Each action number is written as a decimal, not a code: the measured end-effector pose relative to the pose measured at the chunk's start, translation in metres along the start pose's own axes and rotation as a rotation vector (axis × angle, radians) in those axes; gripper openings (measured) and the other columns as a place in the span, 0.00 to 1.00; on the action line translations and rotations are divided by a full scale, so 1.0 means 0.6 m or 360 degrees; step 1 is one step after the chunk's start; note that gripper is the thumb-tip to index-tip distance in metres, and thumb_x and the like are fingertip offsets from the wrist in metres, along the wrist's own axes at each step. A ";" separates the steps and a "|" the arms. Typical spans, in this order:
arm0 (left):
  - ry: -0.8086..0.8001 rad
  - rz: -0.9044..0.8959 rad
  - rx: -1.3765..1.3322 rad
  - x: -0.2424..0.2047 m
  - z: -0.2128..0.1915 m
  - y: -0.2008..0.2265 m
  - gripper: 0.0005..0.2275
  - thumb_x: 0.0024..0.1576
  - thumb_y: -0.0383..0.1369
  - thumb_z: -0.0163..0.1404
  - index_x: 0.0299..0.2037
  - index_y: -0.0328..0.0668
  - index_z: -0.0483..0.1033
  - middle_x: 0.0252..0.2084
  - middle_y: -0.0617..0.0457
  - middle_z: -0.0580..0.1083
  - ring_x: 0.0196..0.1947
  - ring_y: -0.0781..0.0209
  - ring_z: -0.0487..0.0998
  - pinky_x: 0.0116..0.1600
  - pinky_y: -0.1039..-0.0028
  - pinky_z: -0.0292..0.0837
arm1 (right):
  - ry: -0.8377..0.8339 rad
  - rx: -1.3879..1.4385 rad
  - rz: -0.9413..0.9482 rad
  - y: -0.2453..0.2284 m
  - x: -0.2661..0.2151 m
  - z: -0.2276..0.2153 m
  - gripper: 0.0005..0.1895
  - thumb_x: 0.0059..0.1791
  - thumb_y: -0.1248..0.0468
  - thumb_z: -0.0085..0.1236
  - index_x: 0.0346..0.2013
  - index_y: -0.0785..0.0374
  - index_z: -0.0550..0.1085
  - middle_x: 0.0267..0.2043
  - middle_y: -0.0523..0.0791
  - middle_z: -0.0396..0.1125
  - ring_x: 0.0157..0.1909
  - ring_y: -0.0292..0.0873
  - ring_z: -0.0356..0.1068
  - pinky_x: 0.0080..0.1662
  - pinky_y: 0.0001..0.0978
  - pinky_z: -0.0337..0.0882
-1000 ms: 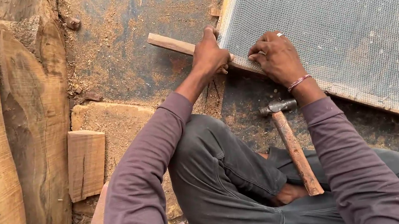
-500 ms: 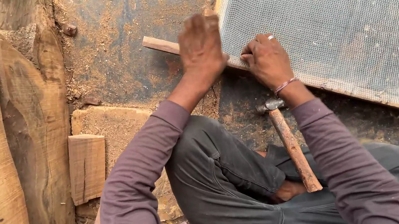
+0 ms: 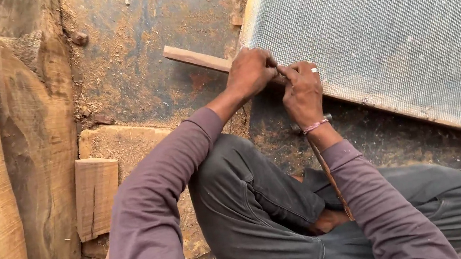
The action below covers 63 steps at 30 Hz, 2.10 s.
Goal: Attaching a wire mesh screen to a wooden frame using a hammer and nails.
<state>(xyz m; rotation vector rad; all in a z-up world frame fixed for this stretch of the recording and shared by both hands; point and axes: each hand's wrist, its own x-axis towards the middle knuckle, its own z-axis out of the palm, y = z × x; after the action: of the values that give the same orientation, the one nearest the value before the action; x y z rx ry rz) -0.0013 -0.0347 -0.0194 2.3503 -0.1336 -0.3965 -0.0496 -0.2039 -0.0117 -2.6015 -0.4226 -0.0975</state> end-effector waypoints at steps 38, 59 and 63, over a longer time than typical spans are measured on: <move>-0.0219 0.0150 0.0271 0.061 -0.001 -0.005 0.06 0.52 0.39 0.61 0.34 0.50 0.86 0.36 0.52 0.82 0.50 0.52 0.71 0.50 0.59 0.69 | -0.0024 -0.0483 -0.0561 0.031 0.014 -0.028 0.06 0.53 0.61 0.67 0.34 0.59 0.81 0.33 0.41 0.70 0.29 0.38 0.64 0.31 0.32 0.64; -0.0219 0.0493 0.0323 0.013 -0.015 -0.018 0.08 0.58 0.39 0.56 0.40 0.48 0.84 0.40 0.54 0.76 0.50 0.53 0.67 0.53 0.55 0.62 | -0.1054 -0.0708 0.0442 0.006 -0.219 -0.143 0.43 0.45 0.43 0.63 0.66 0.66 0.61 0.46 0.55 0.69 0.44 0.57 0.70 0.44 0.49 0.70; -0.0319 0.0381 0.0309 0.013 -0.014 -0.025 0.10 0.61 0.42 0.54 0.45 0.49 0.83 0.39 0.55 0.77 0.49 0.53 0.67 0.55 0.57 0.64 | -0.1102 0.0035 0.0727 0.061 -0.265 -0.157 0.43 0.46 0.55 0.63 0.72 0.61 0.56 0.51 0.57 0.70 0.48 0.62 0.71 0.48 0.51 0.71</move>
<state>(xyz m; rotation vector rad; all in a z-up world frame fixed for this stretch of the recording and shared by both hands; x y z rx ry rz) 0.0083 -0.0198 -0.0259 2.4419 -0.5655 -0.5190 -0.1881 -0.3244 0.0305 -2.5740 -0.0405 0.9689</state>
